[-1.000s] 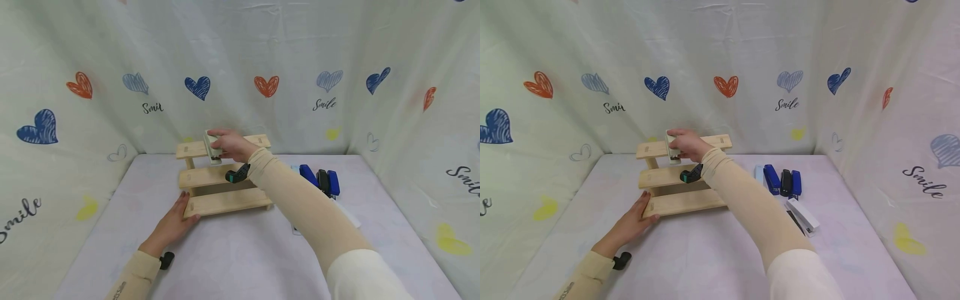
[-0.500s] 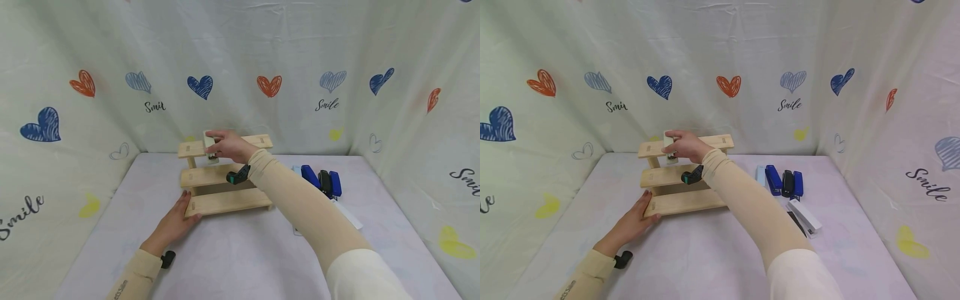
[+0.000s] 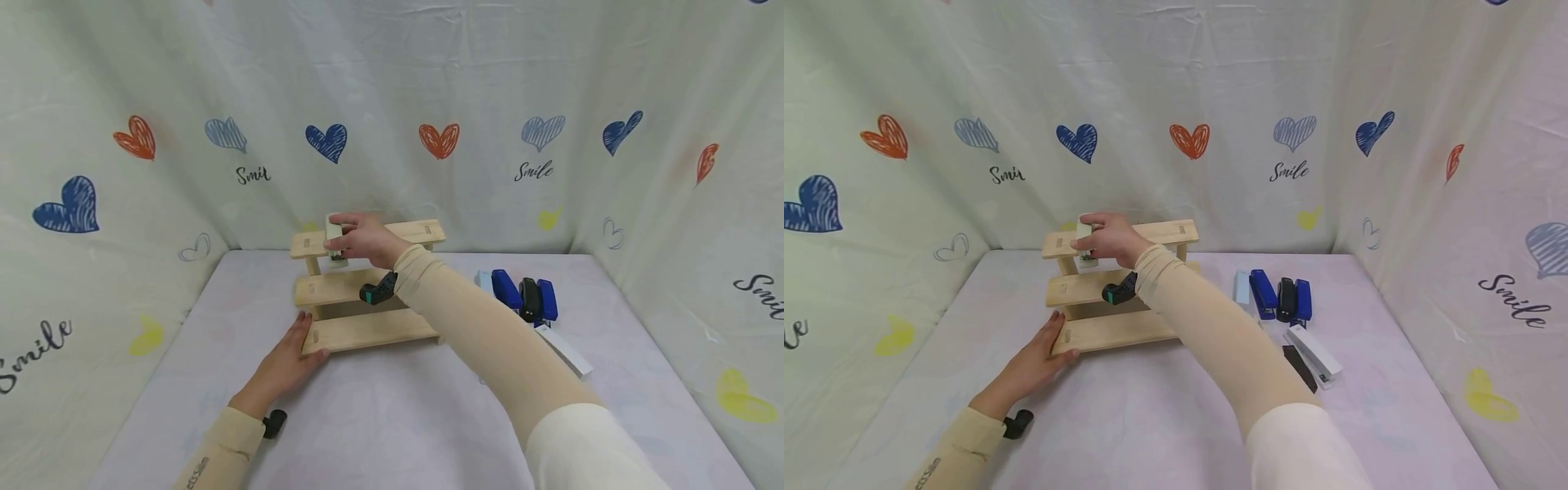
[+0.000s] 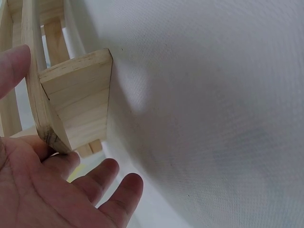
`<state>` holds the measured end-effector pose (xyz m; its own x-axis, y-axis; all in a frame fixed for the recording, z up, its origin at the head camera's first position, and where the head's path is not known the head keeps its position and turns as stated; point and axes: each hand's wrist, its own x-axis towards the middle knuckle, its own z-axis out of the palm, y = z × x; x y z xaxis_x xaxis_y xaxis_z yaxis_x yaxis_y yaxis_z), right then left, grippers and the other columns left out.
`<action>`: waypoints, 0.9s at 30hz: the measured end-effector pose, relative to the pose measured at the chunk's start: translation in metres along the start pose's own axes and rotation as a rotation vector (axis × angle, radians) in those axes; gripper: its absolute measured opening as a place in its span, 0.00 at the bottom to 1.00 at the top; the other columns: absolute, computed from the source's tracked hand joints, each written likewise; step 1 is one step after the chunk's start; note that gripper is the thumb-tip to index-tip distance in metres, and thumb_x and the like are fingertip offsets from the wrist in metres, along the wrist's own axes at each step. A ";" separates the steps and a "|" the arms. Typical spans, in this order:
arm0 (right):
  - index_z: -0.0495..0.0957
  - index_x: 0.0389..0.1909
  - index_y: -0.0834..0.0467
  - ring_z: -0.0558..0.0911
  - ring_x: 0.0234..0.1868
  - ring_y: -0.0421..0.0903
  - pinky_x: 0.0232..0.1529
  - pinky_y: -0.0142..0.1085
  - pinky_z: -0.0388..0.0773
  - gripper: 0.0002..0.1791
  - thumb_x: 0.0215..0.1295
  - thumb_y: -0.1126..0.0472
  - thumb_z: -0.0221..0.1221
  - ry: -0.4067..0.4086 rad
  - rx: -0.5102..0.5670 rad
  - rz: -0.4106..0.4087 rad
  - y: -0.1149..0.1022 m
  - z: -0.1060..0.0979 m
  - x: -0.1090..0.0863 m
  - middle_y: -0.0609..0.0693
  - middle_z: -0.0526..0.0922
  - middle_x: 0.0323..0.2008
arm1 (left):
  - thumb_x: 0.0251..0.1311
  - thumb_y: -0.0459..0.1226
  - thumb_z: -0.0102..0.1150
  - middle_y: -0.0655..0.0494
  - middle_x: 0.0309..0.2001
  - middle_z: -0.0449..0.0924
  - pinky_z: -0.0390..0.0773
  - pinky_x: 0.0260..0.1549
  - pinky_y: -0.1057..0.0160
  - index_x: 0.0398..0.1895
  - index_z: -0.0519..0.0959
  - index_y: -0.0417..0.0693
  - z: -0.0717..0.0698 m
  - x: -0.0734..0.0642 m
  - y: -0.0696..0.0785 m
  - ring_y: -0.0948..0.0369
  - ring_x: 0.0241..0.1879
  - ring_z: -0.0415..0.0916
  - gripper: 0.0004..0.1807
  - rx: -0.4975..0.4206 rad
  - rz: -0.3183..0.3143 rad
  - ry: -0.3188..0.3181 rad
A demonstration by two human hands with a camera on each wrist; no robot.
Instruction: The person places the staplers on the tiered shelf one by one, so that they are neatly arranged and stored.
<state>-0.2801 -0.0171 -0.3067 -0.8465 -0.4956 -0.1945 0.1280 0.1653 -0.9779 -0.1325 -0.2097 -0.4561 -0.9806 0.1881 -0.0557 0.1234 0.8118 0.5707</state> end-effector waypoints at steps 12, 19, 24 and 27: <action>0.66 0.73 0.55 0.82 0.51 0.48 0.50 0.39 0.81 0.36 0.65 0.66 0.66 0.037 -0.059 -0.029 -0.001 0.019 0.006 0.61 0.74 0.62 | 0.70 0.55 0.55 0.33 0.77 0.39 0.53 0.67 0.38 0.78 0.44 0.31 0.002 0.001 -0.004 0.39 0.75 0.43 0.50 -0.003 -0.007 -0.002; 0.65 0.74 0.56 0.81 0.52 0.51 0.49 0.42 0.81 0.37 0.65 0.67 0.66 0.025 -0.050 -0.050 0.000 0.020 0.007 0.63 0.71 0.65 | 0.70 0.52 0.56 0.34 0.78 0.39 0.53 0.68 0.39 0.78 0.43 0.32 0.002 0.001 -0.004 0.39 0.75 0.43 0.49 -0.007 -0.010 0.000; 0.65 0.74 0.56 0.81 0.55 0.52 0.49 0.41 0.82 0.37 0.64 0.66 0.67 0.037 -0.049 -0.048 0.000 0.019 0.003 0.63 0.67 0.69 | 0.70 0.54 0.55 0.33 0.77 0.40 0.53 0.68 0.38 0.77 0.44 0.31 0.002 0.000 -0.004 0.38 0.75 0.43 0.49 -0.010 -0.005 0.000; 0.65 0.74 0.56 0.80 0.57 0.53 0.49 0.40 0.82 0.38 0.63 0.66 0.68 0.044 -0.055 -0.044 -0.002 0.017 -0.001 0.63 0.64 0.71 | 0.70 0.54 0.55 0.33 0.77 0.40 0.53 0.68 0.38 0.77 0.45 0.31 0.001 0.000 -0.004 0.38 0.75 0.44 0.49 -0.009 0.000 0.005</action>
<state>-0.2709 -0.0315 -0.3064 -0.8727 -0.4657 -0.1465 0.0626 0.1909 -0.9796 -0.1331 -0.2121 -0.4596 -0.9813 0.1856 -0.0513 0.1224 0.8070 0.5778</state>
